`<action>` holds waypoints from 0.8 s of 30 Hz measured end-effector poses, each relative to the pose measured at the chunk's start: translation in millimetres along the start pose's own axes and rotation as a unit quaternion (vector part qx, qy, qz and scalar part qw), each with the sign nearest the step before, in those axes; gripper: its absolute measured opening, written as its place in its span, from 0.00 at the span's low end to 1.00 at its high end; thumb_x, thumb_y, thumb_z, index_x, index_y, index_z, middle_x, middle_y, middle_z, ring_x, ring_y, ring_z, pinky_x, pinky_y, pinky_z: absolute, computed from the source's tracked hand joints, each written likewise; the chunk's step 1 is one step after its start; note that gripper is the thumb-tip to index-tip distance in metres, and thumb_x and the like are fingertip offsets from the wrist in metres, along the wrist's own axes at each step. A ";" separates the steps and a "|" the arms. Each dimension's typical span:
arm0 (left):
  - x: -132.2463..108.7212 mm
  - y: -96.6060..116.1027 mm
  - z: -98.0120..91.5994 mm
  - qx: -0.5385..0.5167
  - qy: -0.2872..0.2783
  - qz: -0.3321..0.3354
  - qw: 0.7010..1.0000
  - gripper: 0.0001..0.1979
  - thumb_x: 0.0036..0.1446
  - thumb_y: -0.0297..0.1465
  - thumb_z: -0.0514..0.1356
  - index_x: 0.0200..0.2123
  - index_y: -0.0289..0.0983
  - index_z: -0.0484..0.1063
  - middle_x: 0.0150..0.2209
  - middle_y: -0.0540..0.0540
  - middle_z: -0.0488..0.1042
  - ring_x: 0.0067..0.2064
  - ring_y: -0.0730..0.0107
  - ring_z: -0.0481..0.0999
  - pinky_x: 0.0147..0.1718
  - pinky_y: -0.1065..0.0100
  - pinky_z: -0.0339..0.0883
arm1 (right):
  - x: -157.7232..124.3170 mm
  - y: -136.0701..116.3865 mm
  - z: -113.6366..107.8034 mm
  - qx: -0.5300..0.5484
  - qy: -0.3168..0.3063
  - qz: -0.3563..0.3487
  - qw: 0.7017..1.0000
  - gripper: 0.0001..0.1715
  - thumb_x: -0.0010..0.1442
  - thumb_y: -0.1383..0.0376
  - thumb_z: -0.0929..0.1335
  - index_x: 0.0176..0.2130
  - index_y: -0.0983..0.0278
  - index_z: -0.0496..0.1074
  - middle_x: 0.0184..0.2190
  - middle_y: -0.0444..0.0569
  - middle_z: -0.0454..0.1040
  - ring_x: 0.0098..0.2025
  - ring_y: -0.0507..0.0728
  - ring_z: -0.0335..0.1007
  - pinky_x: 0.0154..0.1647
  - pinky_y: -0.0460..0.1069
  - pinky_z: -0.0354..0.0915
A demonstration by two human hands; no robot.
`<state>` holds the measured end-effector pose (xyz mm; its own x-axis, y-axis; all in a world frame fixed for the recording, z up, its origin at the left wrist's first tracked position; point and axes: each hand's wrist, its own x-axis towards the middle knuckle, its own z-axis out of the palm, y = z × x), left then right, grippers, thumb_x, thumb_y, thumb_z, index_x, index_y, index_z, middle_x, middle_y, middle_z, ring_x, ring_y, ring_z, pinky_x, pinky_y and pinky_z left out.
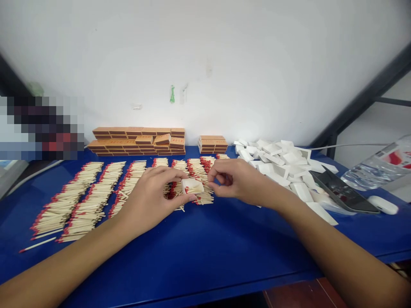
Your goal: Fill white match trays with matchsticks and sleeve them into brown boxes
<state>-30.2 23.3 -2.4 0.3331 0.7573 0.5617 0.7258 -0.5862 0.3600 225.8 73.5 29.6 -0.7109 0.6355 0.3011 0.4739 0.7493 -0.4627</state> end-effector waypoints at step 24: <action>5.7 4.2 -8.3 -0.003 0.052 -0.091 0.995 0.17 0.57 0.47 0.71 0.43 0.43 0.79 0.44 0.49 0.84 0.45 0.59 0.82 0.45 0.61 0.75 | -4.1 13.8 -9.3 -0.121 -0.082 0.083 0.986 0.05 0.60 0.63 0.70 0.33 0.62 0.75 0.28 0.44 0.71 0.30 0.53 0.63 0.31 0.49 0.54</action>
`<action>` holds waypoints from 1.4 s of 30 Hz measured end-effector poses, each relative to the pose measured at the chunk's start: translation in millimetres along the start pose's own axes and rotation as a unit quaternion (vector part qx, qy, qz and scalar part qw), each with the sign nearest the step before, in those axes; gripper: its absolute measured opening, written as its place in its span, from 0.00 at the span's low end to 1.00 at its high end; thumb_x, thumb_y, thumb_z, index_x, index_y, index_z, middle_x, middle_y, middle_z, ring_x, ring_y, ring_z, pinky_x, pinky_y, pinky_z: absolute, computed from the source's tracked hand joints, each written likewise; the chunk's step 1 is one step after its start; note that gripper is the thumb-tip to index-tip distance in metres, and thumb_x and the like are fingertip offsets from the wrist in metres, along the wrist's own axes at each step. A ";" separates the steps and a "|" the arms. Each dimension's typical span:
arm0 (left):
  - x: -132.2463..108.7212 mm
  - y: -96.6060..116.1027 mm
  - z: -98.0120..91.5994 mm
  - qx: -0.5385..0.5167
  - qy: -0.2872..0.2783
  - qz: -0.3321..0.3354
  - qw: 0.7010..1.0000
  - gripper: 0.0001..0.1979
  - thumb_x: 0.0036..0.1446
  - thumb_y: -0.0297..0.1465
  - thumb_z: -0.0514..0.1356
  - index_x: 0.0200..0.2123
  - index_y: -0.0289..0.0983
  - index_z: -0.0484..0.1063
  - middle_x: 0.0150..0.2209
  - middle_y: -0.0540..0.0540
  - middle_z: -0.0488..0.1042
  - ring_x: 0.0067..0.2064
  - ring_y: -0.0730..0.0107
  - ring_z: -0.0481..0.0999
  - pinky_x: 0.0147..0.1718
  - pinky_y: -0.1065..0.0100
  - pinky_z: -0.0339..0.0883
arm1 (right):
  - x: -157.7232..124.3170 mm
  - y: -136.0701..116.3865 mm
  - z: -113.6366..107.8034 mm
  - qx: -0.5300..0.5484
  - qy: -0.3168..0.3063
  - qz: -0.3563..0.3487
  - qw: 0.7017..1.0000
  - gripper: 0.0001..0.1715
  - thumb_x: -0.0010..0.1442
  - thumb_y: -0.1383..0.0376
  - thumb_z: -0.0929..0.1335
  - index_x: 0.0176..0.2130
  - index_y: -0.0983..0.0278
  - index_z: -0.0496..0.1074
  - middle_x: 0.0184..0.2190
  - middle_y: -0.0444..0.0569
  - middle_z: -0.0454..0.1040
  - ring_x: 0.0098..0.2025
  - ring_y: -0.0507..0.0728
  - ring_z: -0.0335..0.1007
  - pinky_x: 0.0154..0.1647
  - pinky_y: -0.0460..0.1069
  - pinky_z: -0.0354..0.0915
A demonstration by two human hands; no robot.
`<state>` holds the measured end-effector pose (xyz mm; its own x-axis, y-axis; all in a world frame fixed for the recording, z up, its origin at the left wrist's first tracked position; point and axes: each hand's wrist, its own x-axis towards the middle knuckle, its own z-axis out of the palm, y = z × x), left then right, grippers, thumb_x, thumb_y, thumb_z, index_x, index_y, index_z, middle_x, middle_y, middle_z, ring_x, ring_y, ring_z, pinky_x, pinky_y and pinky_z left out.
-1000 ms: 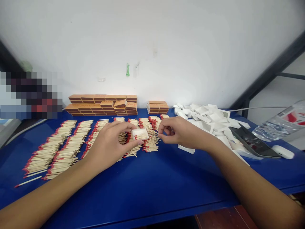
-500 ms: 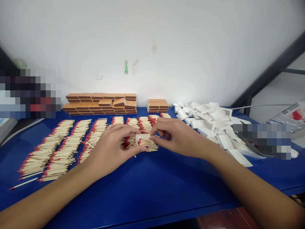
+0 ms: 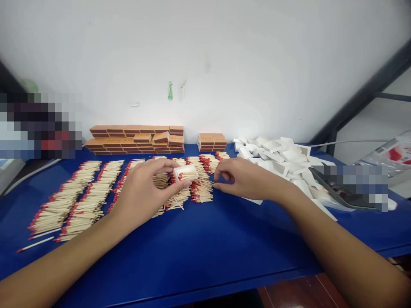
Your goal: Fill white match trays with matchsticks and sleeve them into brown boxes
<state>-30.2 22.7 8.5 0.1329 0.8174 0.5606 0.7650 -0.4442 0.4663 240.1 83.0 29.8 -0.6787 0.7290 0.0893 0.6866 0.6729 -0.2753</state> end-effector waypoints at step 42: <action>-4.6 1.8 4.8 -0.020 -0.047 0.086 0.995 0.17 0.59 0.45 0.70 0.46 0.42 0.77 0.44 0.50 0.83 0.45 0.61 0.81 0.50 0.60 0.69 | -1.9 -24.9 6.5 0.108 0.094 -0.113 0.983 0.06 0.67 0.65 0.69 0.37 0.62 0.76 0.25 0.41 0.66 0.28 0.51 0.61 0.30 0.48 0.54</action>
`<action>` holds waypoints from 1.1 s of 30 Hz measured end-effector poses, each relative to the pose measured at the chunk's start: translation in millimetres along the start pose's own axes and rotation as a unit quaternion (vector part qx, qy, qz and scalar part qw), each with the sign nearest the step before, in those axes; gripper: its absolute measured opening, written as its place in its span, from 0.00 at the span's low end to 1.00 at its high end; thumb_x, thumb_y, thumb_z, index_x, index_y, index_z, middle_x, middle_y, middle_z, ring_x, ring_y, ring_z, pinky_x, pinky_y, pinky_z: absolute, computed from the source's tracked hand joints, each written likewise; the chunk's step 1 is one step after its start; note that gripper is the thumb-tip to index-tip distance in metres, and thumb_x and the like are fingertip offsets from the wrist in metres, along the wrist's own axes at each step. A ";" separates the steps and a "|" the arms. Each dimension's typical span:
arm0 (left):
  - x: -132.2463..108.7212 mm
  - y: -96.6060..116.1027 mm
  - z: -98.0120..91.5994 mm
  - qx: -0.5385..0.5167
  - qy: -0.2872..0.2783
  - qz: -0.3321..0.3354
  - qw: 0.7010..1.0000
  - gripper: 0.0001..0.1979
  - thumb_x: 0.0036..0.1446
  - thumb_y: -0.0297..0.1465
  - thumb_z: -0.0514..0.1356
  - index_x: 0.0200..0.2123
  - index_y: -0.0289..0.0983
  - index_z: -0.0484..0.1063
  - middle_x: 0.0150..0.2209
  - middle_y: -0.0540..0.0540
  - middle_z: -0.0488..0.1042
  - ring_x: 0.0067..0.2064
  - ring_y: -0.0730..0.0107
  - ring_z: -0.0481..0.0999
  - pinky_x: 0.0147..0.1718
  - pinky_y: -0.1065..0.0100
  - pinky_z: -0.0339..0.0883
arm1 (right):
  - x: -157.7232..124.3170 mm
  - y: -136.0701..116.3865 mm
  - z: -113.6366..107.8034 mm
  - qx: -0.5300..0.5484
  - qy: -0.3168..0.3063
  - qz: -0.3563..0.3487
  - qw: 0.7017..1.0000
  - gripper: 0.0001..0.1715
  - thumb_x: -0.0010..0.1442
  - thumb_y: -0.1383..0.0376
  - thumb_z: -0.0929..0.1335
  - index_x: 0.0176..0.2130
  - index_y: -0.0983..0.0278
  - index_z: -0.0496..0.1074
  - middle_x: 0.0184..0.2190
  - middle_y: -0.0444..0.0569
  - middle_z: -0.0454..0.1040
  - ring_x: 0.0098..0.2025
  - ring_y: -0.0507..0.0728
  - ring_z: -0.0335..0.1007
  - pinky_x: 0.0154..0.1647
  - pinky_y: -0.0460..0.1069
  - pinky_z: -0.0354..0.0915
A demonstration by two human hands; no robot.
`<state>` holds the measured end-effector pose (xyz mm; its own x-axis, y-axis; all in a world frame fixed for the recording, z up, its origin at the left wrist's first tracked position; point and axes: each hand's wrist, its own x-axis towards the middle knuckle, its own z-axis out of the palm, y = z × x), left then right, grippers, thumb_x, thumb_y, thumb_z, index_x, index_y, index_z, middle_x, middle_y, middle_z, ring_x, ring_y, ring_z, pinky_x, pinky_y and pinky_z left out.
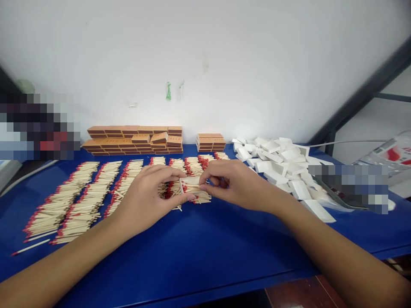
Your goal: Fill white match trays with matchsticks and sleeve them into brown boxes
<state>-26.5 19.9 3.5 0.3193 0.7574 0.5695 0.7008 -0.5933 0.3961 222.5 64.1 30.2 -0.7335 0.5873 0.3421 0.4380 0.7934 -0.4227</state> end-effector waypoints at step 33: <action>1.1 -3.3 -2.4 0.038 0.054 -0.045 0.997 0.17 0.57 0.45 0.72 0.45 0.42 0.78 0.44 0.51 0.84 0.44 0.61 0.82 0.46 0.62 0.73 | -3.2 21.2 -2.9 -0.095 -0.111 0.122 0.982 0.08 0.62 0.67 0.68 0.29 0.62 0.70 0.25 0.43 0.72 0.28 0.52 0.63 0.29 0.49 0.55</action>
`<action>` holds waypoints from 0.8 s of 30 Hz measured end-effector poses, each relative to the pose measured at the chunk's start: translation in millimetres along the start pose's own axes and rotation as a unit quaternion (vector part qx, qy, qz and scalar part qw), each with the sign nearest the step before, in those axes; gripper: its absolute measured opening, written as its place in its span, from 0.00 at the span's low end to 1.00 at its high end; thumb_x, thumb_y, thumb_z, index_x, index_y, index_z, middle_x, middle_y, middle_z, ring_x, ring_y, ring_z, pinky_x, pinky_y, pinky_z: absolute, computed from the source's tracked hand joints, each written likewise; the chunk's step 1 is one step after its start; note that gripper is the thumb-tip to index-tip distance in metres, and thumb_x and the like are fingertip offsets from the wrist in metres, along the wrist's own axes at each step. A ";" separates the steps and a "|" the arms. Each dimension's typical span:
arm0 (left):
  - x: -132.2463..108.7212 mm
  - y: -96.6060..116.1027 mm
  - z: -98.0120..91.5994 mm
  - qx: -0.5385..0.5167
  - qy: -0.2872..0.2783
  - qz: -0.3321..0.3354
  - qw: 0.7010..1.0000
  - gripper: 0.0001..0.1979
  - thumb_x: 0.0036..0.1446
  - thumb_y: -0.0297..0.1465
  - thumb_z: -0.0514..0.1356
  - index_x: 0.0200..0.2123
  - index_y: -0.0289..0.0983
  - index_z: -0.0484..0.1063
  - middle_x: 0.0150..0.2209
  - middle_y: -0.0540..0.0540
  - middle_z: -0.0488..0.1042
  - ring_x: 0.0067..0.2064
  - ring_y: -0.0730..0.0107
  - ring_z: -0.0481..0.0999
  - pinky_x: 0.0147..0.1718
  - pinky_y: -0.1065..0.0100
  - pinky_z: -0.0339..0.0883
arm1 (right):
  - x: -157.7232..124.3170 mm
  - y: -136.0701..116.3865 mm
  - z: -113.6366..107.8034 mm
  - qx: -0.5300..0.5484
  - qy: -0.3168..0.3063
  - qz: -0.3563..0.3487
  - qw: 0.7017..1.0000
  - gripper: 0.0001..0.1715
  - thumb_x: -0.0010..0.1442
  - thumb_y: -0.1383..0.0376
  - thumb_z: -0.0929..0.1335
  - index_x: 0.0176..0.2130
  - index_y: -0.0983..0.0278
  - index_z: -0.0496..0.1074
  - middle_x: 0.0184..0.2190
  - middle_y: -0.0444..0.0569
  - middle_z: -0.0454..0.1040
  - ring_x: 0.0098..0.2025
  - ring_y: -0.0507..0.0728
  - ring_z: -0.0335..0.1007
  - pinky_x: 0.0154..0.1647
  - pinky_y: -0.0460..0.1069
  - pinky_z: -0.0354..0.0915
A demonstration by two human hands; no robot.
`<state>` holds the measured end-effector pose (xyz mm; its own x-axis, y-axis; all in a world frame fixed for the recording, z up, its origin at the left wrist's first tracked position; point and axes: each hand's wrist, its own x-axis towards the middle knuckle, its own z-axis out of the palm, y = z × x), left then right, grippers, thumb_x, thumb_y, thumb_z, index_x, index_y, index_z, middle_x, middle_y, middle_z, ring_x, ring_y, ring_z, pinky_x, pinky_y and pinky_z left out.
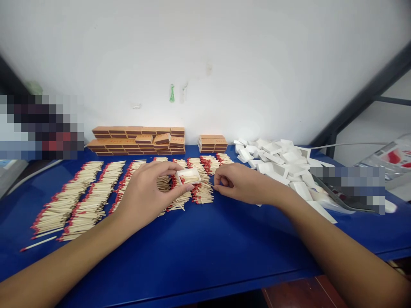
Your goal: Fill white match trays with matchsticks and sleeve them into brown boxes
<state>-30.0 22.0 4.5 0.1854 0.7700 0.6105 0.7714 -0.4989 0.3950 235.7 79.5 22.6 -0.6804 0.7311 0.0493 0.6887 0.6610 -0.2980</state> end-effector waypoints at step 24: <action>0.0 0.2 0.5 0.010 -0.004 0.002 1.000 0.17 0.57 0.43 0.72 0.46 0.44 0.78 0.45 0.50 0.84 0.46 0.60 0.82 0.48 0.60 0.73 | 5.4 -10.3 7.7 0.051 0.030 0.017 0.998 0.08 0.64 0.64 0.69 0.32 0.63 0.73 0.26 0.43 0.71 0.28 0.52 0.63 0.29 0.49 0.54</action>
<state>-29.6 22.1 4.3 0.1940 0.7707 0.6069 0.7828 -0.4945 0.3777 223.0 75.3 18.5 -0.6390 0.7634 0.0940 0.6794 0.6175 -0.3963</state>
